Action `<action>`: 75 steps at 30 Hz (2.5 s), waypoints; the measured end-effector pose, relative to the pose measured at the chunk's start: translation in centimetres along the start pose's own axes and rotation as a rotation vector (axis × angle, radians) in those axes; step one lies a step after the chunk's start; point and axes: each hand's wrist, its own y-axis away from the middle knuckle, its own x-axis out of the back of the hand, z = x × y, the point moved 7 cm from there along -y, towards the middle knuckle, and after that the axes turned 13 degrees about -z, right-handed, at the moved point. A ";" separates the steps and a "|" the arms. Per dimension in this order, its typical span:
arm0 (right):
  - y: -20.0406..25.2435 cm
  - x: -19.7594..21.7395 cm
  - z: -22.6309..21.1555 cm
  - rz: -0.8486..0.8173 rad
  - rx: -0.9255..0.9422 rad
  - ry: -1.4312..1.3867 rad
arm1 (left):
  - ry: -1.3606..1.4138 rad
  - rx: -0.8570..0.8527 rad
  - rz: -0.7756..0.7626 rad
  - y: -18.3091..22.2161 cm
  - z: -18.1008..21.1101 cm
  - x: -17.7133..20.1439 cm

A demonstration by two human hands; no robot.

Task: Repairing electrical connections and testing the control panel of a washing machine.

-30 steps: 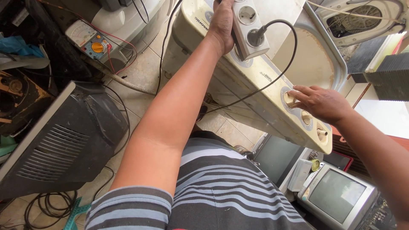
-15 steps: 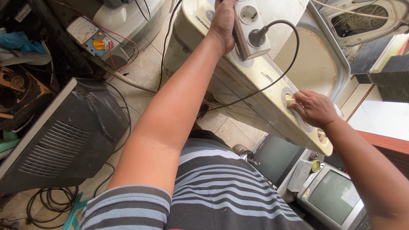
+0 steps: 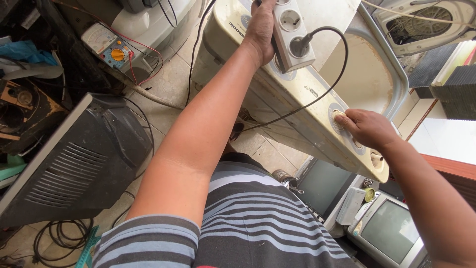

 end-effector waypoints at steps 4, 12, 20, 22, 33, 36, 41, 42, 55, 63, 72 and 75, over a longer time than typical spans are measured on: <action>0.4 1.7 -1.1 -0.067 0.061 0.181 | -0.003 0.023 0.014 0.6 0.3 -0.4; 0.7 3.6 -5.9 -0.207 -0.035 0.643 | 0.029 -0.014 0.002 -0.7 -0.4 0.6; 0.4 3.2 -6.2 -0.262 -0.046 0.567 | -0.020 0.026 0.017 1.0 0.6 -0.5; -1.5 1.3 -4.9 -0.148 0.053 0.636 | -0.017 0.025 0.017 1.0 0.6 -0.6; 3.1 3.2 -2.3 0.113 0.035 -0.251 | -0.009 0.034 0.031 0.7 0.6 -0.4; 4.1 1.9 -2.1 -0.003 -0.075 -0.711 | 0.002 0.014 0.025 0.4 0.3 -0.7; 3.8 1.9 -2.0 0.057 -0.028 -0.638 | 0.036 -0.009 0.035 0.5 0.4 -0.5; 3.9 2.0 -1.9 0.059 -0.028 -0.641 | 0.034 -0.008 0.032 0.8 0.5 -0.8; 2.3 2.0 -1.1 0.106 0.155 -0.324 | 0.044 0.012 0.037 0.8 0.3 -0.7; 3.0 2.3 -1.7 0.089 -0.003 -0.258 | 0.046 0.021 0.045 1.2 0.6 -1.0; 2.7 0.7 -1.8 0.035 -0.189 -0.831 | 0.036 0.022 0.046 1.2 0.6 -0.9; 2.5 0.7 -1.1 0.021 -0.186 -0.761 | 0.051 0.022 0.033 1.2 0.5 -1.0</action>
